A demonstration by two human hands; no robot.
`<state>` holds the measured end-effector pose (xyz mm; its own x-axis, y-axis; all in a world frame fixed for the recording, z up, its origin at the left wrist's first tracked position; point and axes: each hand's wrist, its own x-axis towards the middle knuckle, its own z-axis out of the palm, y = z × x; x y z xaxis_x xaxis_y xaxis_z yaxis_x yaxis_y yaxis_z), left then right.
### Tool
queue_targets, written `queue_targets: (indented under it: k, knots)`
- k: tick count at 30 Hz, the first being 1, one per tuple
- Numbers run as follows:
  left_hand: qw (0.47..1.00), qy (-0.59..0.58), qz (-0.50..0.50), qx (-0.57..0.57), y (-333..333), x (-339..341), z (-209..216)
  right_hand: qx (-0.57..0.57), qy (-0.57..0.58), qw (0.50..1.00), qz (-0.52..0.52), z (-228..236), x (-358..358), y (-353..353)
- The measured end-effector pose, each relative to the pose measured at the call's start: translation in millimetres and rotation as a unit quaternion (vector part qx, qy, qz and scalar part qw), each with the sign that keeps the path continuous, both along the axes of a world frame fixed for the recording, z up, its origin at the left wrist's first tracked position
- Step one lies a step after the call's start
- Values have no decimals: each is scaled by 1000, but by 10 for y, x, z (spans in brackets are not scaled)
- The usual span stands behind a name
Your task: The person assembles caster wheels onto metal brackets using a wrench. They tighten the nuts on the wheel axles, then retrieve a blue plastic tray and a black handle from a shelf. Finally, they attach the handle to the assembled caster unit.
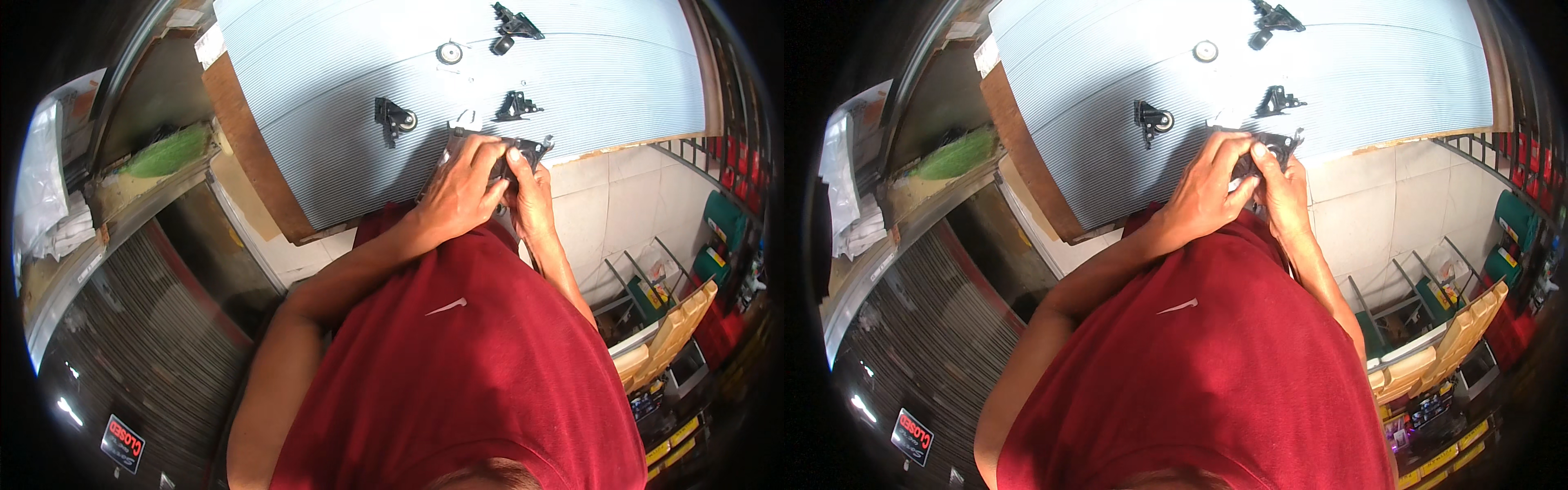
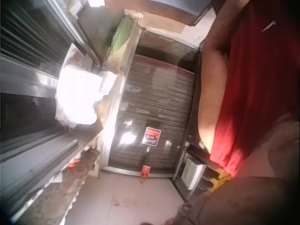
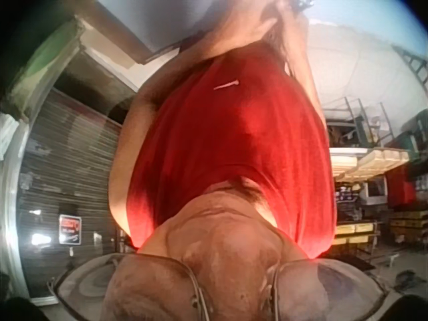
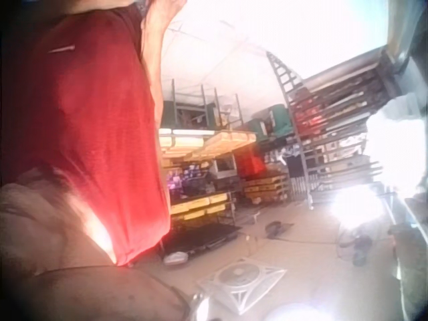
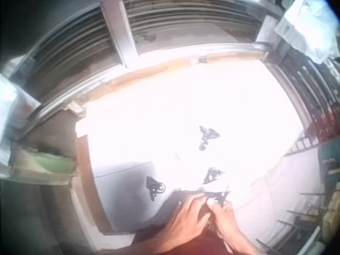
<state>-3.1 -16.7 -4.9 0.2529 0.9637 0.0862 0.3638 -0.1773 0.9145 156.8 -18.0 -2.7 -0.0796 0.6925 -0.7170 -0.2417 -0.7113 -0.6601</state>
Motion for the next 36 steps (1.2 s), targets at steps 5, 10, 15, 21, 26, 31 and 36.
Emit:
queue_targets:
  k: [5,10,15,21,26,31,36]
  knots:
    - [988,-112,-11,-104,10,-219,-27,58,238,966,-77,-248,139,-143]
    - [976,206,64,12,78,-225,-564,64,343,934,-75,-277,266,-70]
    - [959,273,27,-72,294,-63,-680,89,371,923,-40,-290,348,-58]
    - [969,225,43,-90,297,-43,-755,94,352,930,-48,-375,363,-64]
    - [988,14,82,-128,112,-139,-797,143,177,974,-6,-324,365,-81]
    - [969,-83,64,-224,-31,-111,-440,203,-8,977,71,-142,224,-127]
    - [983,-127,15,-132,-100,-96,-197,180,-2,980,82,-34,189,-184]
